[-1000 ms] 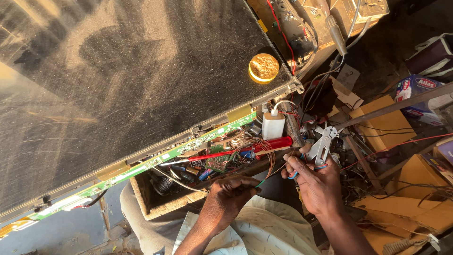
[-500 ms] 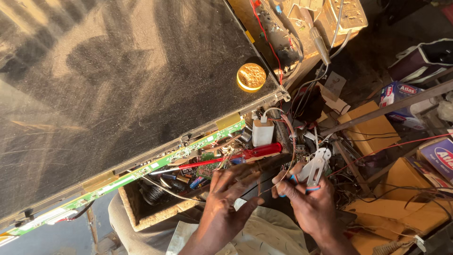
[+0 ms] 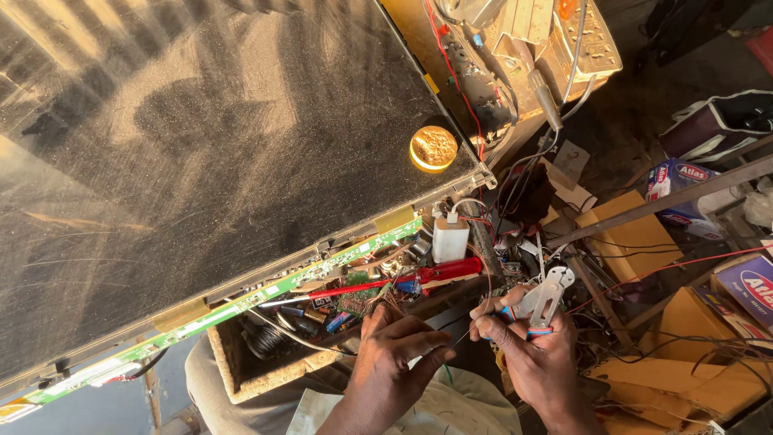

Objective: The person repairs a television by stripping wires, twisting them together, and soldering connections on the circuit board. They use pliers and a soldering iron to join wires and secure components on the board.

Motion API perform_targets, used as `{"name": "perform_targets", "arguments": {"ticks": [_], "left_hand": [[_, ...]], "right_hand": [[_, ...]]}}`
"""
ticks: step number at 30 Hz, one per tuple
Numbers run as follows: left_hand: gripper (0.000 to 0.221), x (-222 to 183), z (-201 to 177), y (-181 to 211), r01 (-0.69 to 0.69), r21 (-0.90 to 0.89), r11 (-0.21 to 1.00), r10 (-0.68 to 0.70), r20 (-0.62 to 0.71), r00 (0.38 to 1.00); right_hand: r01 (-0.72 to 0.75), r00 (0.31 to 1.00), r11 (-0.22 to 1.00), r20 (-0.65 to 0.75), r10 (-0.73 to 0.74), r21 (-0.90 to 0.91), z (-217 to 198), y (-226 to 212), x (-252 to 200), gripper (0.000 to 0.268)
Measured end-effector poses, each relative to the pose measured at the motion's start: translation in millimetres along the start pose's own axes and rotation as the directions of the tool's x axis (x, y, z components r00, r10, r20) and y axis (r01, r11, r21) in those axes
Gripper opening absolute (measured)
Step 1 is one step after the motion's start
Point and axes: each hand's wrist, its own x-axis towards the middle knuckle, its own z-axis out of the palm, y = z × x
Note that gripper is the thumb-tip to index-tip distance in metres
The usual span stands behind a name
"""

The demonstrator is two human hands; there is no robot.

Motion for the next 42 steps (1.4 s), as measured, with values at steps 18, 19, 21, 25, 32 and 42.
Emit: {"name": "perform_targets", "arguments": {"ticks": [18, 19, 21, 25, 32, 42], "left_hand": [[0.022, -5.1, 0.3, -7.5, 0.120, 0.163, 0.979, -0.124, 0.017, 0.992], [0.020, -6.1, -0.3, -8.1, 0.138, 0.138, 0.981, -0.142, 0.021, 0.990], [0.017, -7.0, -2.1, -9.2, 0.174, 0.088, 0.981, -0.177, 0.029, 0.984], [0.020, -8.0, -0.9, -11.1, 0.307, -0.069, 0.949, -0.304, 0.055, 0.951], [0.013, -10.4, -8.5, -10.1, 0.158, -0.254, 0.954, -0.188, -0.098, 0.977], [0.008, -10.8, -16.8, -8.6, 0.232, -0.636, 0.736, -0.359, -0.075, 0.930]], "right_hand": [[-0.107, 0.994, 0.974, 0.011, 0.107, 0.199, 23.2, -5.9, 17.9, 0.032], [-0.109, 0.994, 0.973, 0.002, 0.111, 0.203, 27.5, -7.7, 18.1, 0.033], [-0.114, 0.993, 0.971, -0.013, 0.120, 0.209, 35.5, -11.9, 20.2, 0.036], [-0.111, 0.994, 0.974, 0.043, 0.104, 0.196, 43.7, -16.8, 23.6, 0.031], [0.048, 0.991, 0.983, 0.112, -0.069, 0.179, 43.8, -19.1, 40.4, 0.022], [0.103, 0.989, 0.970, 0.080, -0.123, 0.218, 43.1, -30.2, 55.3, 0.031]]}}
